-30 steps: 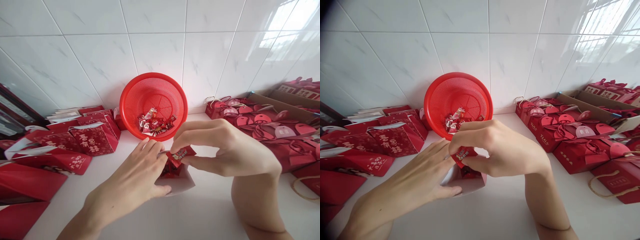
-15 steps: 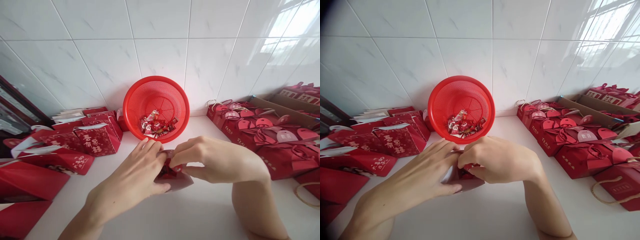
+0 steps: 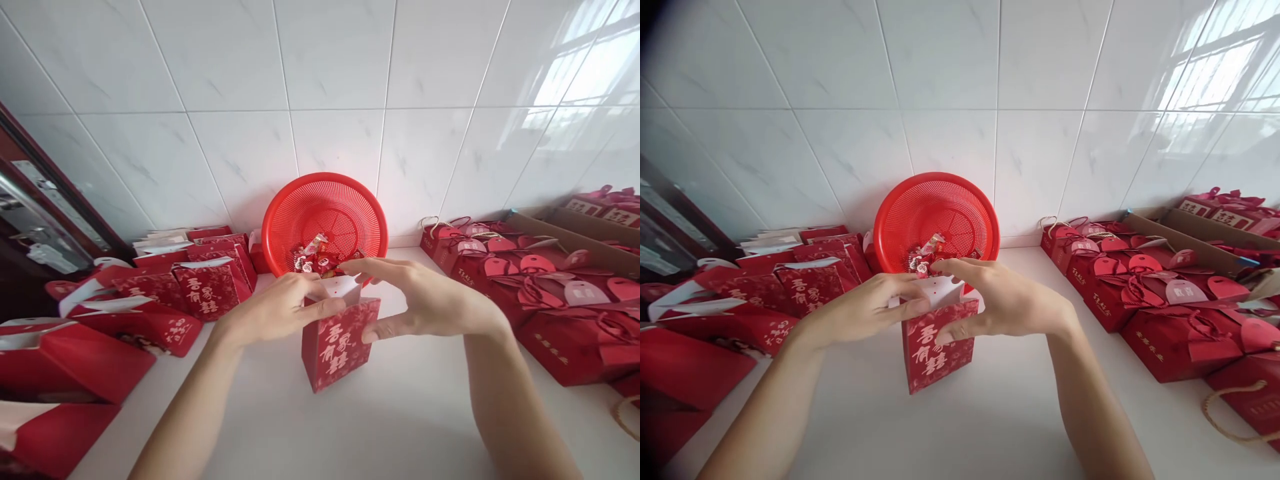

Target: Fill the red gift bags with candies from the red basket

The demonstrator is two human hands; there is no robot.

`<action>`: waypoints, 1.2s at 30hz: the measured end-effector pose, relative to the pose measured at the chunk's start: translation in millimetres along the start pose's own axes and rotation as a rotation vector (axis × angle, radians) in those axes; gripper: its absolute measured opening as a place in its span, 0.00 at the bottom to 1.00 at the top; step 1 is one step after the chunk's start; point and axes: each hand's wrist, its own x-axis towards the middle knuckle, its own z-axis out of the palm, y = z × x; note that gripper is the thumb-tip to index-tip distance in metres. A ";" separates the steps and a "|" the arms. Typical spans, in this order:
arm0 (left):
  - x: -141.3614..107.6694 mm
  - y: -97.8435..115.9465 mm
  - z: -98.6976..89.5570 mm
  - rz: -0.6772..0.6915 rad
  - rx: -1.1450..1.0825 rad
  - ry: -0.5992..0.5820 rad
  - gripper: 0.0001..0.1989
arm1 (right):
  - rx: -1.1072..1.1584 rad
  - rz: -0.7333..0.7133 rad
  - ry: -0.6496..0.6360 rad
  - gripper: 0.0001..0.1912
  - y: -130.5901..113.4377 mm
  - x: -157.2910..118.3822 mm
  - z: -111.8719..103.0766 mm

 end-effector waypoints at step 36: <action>17.6 -14.2 9.8 0.086 -0.526 0.649 0.15 | 0.608 -0.162 0.316 0.16 37.3 20.7 8.2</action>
